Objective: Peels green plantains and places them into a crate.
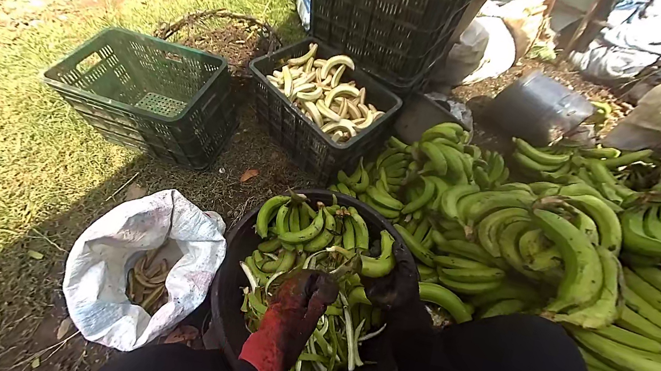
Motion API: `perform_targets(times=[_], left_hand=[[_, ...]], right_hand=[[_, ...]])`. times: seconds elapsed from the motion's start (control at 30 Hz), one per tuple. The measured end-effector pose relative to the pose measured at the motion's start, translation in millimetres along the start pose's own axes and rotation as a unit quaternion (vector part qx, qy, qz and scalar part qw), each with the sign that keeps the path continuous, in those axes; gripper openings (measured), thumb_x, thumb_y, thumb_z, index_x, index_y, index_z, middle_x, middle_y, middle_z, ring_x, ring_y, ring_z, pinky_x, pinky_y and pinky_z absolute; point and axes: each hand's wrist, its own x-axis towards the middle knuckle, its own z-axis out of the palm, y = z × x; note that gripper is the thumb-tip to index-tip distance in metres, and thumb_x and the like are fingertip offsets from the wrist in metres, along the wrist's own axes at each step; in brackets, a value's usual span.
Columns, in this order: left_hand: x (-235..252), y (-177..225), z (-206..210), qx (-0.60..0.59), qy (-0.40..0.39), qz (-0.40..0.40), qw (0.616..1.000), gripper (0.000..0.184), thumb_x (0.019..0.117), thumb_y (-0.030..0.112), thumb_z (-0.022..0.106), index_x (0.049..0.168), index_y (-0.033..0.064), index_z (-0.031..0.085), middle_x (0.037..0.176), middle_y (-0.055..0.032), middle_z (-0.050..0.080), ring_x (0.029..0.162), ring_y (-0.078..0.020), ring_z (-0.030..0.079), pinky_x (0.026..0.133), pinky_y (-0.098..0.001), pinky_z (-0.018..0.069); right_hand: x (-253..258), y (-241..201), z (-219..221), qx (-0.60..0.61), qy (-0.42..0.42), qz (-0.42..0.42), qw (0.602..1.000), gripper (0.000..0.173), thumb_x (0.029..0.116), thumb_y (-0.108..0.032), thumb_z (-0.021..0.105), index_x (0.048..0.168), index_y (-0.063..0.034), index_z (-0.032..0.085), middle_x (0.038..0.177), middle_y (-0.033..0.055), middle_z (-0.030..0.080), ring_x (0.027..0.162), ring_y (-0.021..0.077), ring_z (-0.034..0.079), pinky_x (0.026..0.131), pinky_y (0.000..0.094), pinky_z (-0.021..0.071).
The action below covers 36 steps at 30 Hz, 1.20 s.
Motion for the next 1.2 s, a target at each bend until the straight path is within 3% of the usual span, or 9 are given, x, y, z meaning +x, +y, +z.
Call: perform_targets(times=[0.1,0.4,0.5,0.6,0.73,0.93,1.0,1.1,1.2], left_hand=[[1,7,11,0.064,-0.029,0.019,0.997,0.049,0.1034,0.053,0.048,0.124,0.0143,0.068,0.113,-0.0034,0.071,0.109,-0.0152,0.067,0.101,-0.0434,0.0537],[3,4,22,0.069,-0.008,0.076,0.995,0.049,0.1023,0.053,0.052,0.121,0.0109,0.069,0.113,-0.0057,0.071,0.11,-0.017,0.066,0.102,-0.0412,0.0527],[5,-10,22,0.048,-0.013,0.02,0.999,0.049,0.1028,0.053,0.051,0.124,0.0122,0.069,0.116,-0.005,0.071,0.111,-0.0154,0.067,0.103,-0.041,0.0533],[12,-27,18,0.01,-0.039,-0.087,0.995,0.051,0.1043,0.059,0.044,0.126,0.0185,0.066,0.107,-0.002,0.071,0.096,-0.014,0.07,0.088,-0.0424,0.0596],[9,-15,13,-0.044,-0.105,-0.066,0.991,0.049,0.1061,0.059,0.039,0.134,0.0253,0.062,0.099,0.0,0.071,0.082,-0.014,0.07,0.076,-0.0407,0.0619],[6,1,6,0.038,-0.154,0.026,0.987,0.049,0.1059,0.056,0.043,0.134,0.0227,0.065,0.111,0.0006,0.072,0.099,-0.0114,0.069,0.093,-0.0408,0.0579],[8,-1,8,0.032,-0.157,0.029,0.987,0.048,0.106,0.056,0.043,0.132,0.022,0.065,0.111,0.001,0.072,0.099,-0.0108,0.07,0.093,-0.0402,0.0586],[13,-6,10,0.046,-0.144,0.015,0.988,0.05,0.106,0.056,0.042,0.133,0.0217,0.066,0.117,-0.0007,0.071,0.108,-0.0119,0.068,0.1,-0.0413,0.0546],[20,-14,16,0.137,-0.085,-0.011,0.987,0.048,0.103,0.052,0.047,0.138,0.0223,0.063,0.119,-0.0087,0.071,0.111,-0.0246,0.067,0.1,-0.0507,0.0529]], right_hand=[[-2,14,4,-0.061,0.072,-0.06,0.994,0.034,0.1106,-0.036,0.038,0.099,-0.0107,0.057,0.07,0.0016,0.06,0.058,0.0127,0.062,0.056,0.0317,0.0586],[-15,34,8,-0.054,0.098,-0.067,0.991,0.041,0.1117,-0.039,0.029,0.098,-0.0136,0.058,0.07,-0.0009,0.06,0.059,0.0074,0.061,0.055,0.0255,0.0551],[-14,38,0,0.014,0.056,0.003,0.998,0.048,0.1095,-0.049,0.029,0.101,-0.0133,0.06,0.072,0.0006,0.062,0.06,0.0094,0.062,0.054,0.0278,0.0557],[-16,32,5,0.052,0.053,0.037,0.997,0.044,0.1084,-0.047,0.032,0.109,-0.0124,0.058,0.072,0.0048,0.061,0.052,0.0134,0.06,0.042,0.0283,0.0512],[-10,11,-7,-0.081,0.01,0.055,0.995,0.038,0.1101,-0.035,0.034,0.115,-0.0056,0.058,0.081,0.0103,0.066,0.065,0.0173,0.066,0.057,0.0329,0.0589],[-5,-6,-4,-0.213,-0.063,0.094,0.971,0.041,0.112,-0.032,0.032,0.127,-0.0039,0.058,0.088,0.0105,0.069,0.067,0.0157,0.066,0.056,0.0269,0.0569],[4,0,-13,-0.252,-0.101,0.096,0.958,0.046,0.1121,-0.035,0.029,0.137,-0.0049,0.054,0.096,0.0103,0.069,0.072,0.0171,0.066,0.06,0.0288,0.0562],[4,13,-13,-0.232,-0.108,0.091,0.962,0.06,0.1116,-0.045,0.017,0.136,-0.004,0.053,0.095,0.0101,0.069,0.074,0.0167,0.067,0.063,0.0288,0.0577],[-12,29,-6,-0.31,-0.056,0.035,0.949,0.062,0.1119,-0.042,0.014,0.143,-0.0041,0.052,0.119,0.0104,0.069,0.101,0.0132,0.067,0.088,0.0304,0.0556]])
